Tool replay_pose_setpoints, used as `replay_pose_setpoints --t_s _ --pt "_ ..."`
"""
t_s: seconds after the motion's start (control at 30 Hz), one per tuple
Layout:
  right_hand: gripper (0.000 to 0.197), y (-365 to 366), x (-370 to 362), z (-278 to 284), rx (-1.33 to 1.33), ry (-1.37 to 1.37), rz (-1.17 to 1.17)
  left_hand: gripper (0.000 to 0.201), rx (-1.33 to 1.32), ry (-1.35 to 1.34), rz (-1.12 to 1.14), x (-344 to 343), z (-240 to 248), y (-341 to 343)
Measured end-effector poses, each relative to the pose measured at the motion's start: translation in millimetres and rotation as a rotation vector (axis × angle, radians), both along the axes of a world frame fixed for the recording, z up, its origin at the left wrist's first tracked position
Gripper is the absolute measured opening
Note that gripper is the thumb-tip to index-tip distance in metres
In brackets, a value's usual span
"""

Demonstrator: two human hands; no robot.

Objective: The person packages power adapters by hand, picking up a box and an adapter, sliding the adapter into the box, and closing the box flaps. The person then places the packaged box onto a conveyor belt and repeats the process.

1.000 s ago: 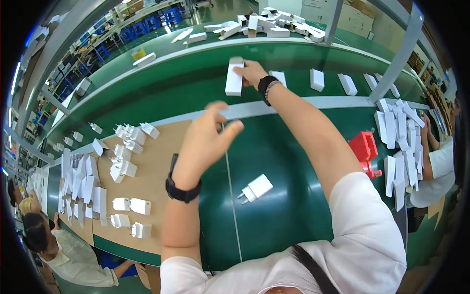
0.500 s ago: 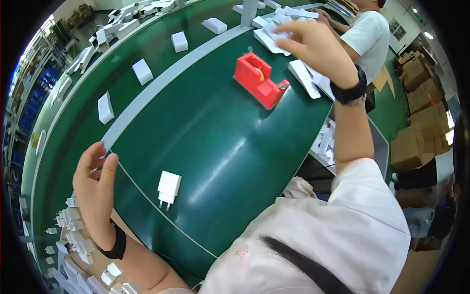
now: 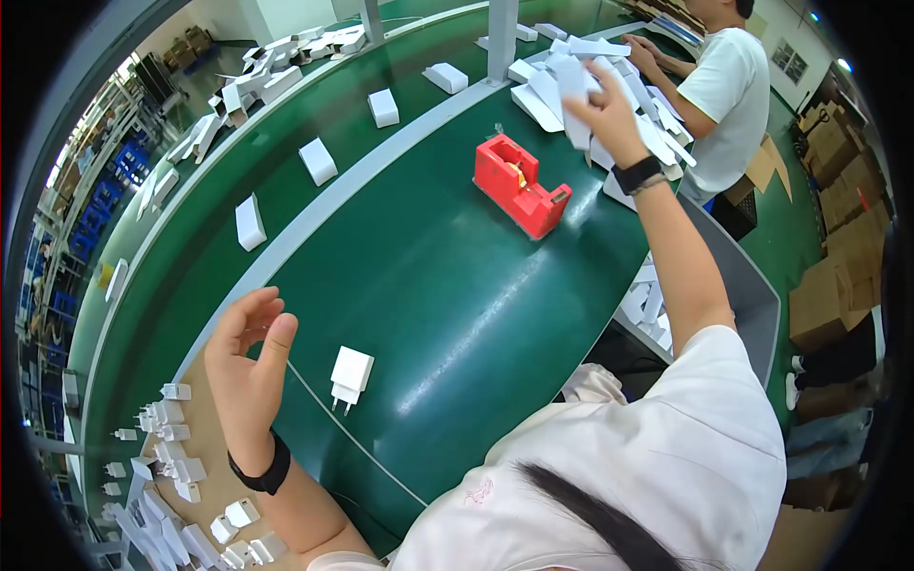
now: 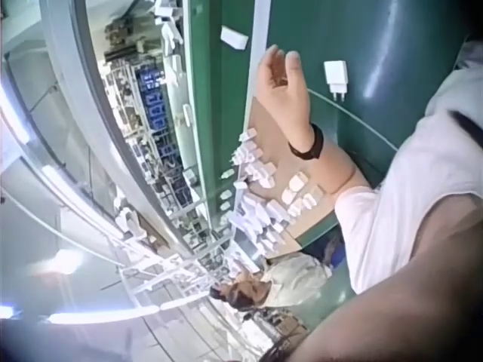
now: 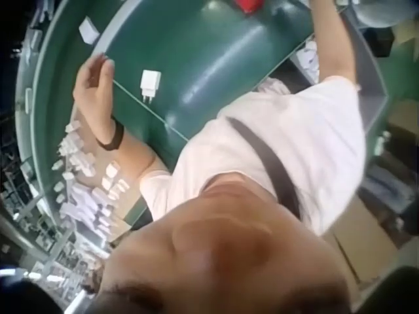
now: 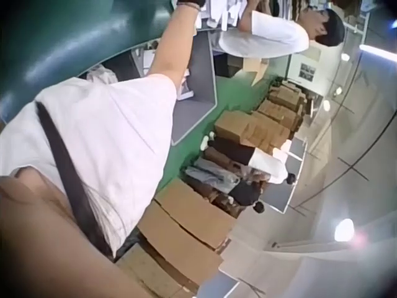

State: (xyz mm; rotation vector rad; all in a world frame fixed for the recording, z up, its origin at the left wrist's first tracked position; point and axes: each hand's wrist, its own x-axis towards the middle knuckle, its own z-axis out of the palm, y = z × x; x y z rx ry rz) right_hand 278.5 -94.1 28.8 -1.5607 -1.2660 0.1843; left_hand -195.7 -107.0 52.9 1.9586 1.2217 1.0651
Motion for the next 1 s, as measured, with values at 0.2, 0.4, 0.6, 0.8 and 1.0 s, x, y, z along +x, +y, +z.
replay_pose_setpoints --t_s 0.2,0.4,0.6,0.8,1.0 --pt "0.082 -36 -171 45 0.582 -0.556 0.449 0.062 -0.781 -0.685 -0.609 38 -14 -23" --pt "0.052 -11 -263 20 0.437 -0.453 1.231 0.039 -0.861 -1.295 -0.475 33 -18 -15" --pt "0.069 14 -297 -23 -0.069 -0.554 1.331 0.039 -0.148 -0.665 0.273 -53 -16 -6" --pt "0.063 18 -321 -59 -0.341 -0.511 1.453 0.046 0.100 -0.102 0.628 -71 -53 -23" --pt "0.041 30 -309 28 -0.288 0.422 1.387 0.052 0.297 0.174 0.665 -76 -90 -26"
